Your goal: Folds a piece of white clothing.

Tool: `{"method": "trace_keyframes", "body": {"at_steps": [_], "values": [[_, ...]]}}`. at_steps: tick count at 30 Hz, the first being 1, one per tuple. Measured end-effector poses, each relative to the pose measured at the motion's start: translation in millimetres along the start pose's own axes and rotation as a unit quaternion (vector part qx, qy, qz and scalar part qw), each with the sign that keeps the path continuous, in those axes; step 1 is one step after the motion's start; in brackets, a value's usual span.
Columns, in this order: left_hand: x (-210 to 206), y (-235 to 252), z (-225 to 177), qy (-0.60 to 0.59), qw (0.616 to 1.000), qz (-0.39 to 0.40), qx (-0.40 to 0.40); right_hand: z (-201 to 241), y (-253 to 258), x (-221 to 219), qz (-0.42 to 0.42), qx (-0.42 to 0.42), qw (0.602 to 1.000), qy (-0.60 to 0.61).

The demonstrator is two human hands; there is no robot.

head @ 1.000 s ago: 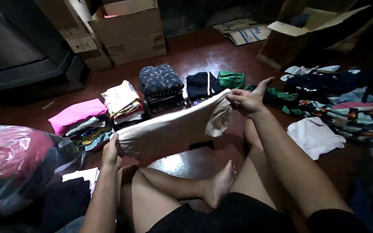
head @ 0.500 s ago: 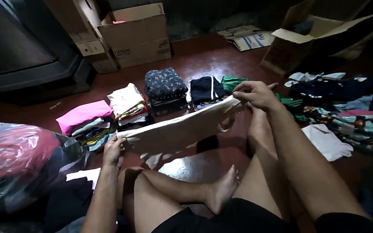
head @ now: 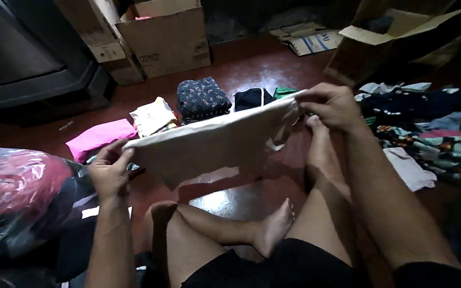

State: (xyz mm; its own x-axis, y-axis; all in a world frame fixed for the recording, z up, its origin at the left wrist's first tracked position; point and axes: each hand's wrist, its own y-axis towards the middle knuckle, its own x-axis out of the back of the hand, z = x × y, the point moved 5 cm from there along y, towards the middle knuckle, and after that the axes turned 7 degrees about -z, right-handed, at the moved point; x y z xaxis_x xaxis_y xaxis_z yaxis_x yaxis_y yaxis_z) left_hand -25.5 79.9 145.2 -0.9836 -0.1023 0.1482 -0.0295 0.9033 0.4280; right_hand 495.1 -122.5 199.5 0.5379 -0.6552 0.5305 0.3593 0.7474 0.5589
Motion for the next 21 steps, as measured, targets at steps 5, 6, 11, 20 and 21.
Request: {"method": "trace_keyframes", "body": {"at_steps": [5, 6, 11, 20, 21], "values": [[9.3, 13.8, -41.7, 0.050, 0.991, -0.022, -0.124, 17.7, 9.5, 18.7, -0.014, 0.063, 0.995, -0.082], [9.2, 15.5, -45.5, 0.065, 0.989, -0.018, -0.130, 19.4, 11.2, 23.6, -0.008, 0.059, 0.994, -0.089], [11.8, 7.5, -61.6, 0.149, 0.974, -0.009, -0.169, 19.0, 13.8, 39.1, 0.009, 0.032, 0.996, -0.086], [17.4, 1.8, -61.2, 0.079, 0.989, 0.118, -0.044, 10.4, 8.7, 41.9, 0.051, -0.092, 0.994, 0.035], [11.3, 5.0, -54.3, 0.059, 0.990, 0.131, -0.007, 4.7, 10.1, 34.3, 0.054, -0.127, 0.989, 0.042]]}}
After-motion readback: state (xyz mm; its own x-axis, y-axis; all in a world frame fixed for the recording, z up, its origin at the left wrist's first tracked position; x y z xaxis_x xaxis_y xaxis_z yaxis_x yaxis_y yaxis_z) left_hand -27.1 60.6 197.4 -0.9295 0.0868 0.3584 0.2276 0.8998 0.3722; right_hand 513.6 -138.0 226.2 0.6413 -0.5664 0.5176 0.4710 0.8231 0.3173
